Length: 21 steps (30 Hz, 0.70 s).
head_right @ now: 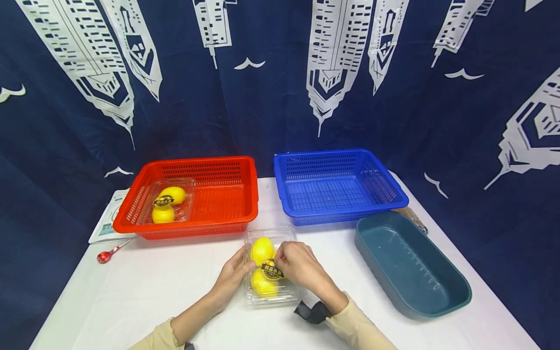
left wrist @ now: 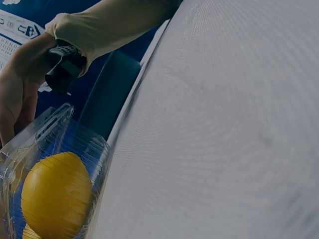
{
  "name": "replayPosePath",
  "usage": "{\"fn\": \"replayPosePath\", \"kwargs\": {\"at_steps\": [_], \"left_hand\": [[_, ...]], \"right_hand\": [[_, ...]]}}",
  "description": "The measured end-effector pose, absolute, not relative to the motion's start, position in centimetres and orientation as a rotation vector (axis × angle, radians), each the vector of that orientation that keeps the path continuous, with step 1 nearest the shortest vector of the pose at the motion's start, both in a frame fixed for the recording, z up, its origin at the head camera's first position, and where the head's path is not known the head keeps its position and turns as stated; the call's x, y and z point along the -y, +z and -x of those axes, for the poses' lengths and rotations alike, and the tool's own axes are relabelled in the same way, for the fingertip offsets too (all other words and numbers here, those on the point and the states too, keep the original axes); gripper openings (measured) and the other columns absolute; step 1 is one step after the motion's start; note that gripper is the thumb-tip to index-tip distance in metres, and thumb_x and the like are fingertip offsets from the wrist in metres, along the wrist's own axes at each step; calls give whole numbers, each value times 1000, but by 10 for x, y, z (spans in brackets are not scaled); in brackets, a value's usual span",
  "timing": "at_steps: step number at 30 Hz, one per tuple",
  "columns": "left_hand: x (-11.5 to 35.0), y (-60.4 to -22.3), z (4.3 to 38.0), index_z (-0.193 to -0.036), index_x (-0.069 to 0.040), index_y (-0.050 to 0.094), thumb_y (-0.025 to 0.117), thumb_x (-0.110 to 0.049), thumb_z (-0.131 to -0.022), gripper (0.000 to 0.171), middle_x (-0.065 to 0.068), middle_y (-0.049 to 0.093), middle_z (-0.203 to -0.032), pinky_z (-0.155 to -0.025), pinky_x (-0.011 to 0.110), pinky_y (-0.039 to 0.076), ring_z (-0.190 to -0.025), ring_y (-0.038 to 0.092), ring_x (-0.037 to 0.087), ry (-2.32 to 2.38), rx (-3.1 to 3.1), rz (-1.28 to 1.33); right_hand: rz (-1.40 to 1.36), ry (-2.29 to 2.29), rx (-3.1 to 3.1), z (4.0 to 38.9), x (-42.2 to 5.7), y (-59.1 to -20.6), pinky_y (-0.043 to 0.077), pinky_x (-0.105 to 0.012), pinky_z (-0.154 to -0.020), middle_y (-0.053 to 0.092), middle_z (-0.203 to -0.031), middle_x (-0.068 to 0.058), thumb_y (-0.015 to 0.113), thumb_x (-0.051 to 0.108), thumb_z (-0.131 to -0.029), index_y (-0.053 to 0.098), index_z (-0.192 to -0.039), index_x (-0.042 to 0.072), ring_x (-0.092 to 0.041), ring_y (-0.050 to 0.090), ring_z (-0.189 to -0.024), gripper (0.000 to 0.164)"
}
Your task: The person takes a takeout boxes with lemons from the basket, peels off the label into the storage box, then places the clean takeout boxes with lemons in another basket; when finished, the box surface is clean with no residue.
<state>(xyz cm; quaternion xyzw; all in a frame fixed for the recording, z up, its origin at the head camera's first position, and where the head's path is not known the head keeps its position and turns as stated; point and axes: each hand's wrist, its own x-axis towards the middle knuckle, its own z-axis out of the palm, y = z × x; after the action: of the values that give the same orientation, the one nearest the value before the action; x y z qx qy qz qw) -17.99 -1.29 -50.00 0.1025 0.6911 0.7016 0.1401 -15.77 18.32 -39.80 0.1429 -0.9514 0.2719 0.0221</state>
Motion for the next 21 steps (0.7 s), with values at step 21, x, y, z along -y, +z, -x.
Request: {"fn": "replayPosePath", "kwargs": {"at_steps": [21], "left_hand": [[13, -500, 181, -153, 3, 17, 59, -27, -94, 79, 19, 16, -161, -120, 45, 22, -148, 20, 37, 2003, -2013, -307]], "right_hand": [[-485, 840, 2983, 164, -184, -396, 41, -21, -59, 61, -59, 11, 72, 7, -76, 71, -68, 15, -2, 49, -57, 12]]}}
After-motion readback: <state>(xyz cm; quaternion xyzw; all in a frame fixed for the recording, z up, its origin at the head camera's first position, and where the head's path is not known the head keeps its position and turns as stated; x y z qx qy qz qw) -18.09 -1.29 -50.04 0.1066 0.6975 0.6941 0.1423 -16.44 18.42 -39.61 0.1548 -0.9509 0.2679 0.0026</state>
